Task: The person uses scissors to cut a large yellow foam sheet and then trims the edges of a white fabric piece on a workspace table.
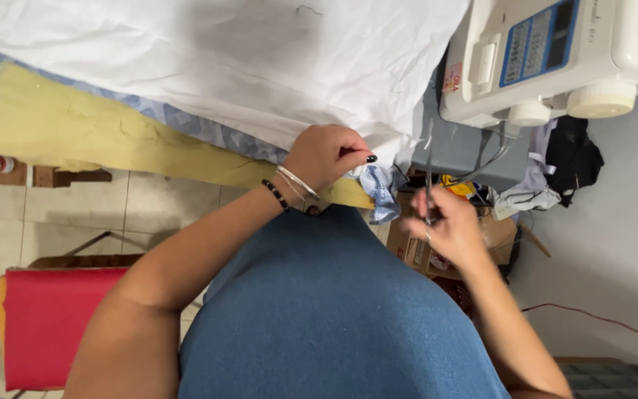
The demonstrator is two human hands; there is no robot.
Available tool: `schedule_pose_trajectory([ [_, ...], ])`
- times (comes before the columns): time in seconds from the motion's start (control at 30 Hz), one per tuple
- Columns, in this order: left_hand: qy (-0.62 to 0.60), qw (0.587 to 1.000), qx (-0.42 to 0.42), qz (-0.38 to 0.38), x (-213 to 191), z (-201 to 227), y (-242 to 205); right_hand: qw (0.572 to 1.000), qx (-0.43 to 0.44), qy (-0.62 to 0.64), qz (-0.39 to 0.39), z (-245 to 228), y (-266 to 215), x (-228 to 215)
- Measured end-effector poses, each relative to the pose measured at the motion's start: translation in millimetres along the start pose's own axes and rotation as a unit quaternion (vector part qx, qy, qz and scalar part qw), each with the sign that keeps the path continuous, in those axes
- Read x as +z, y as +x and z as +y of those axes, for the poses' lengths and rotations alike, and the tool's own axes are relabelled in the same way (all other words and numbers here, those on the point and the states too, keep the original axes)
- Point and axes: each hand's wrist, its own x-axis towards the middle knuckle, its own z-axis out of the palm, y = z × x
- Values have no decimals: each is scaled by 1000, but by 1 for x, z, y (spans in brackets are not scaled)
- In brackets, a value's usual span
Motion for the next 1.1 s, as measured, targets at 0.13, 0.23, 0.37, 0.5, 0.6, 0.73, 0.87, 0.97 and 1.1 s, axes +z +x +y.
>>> schedule_pose_trajectory([
  [0.13,-4,999,13,-34,6,1,3,964,59,-200,-165,-36,-14,-34],
  [0.23,4,999,10,-39,11,2,4,920,97,-301,-229,-55,-15,-38],
  [0.37,36,996,-27,-73,7,8,9,885,104,-368,-267,-63,-4,-38],
  [0.5,36,996,-35,-78,13,5,13,876,97,-382,-279,-59,1,-36],
  [0.6,35,996,-38,-79,13,5,11,875,99,-377,-287,-63,2,-36],
  [0.73,30,995,-44,-84,8,6,10,868,86,-385,-301,-64,5,-38],
  [0.87,41,995,-31,-85,7,10,10,867,86,-384,-307,-59,6,-39],
  [0.97,39,995,-29,-83,8,11,10,872,88,-372,-307,-50,7,-39],
  [1.1,49,995,-18,-84,10,8,11,879,103,-348,-309,-64,11,-37],
])
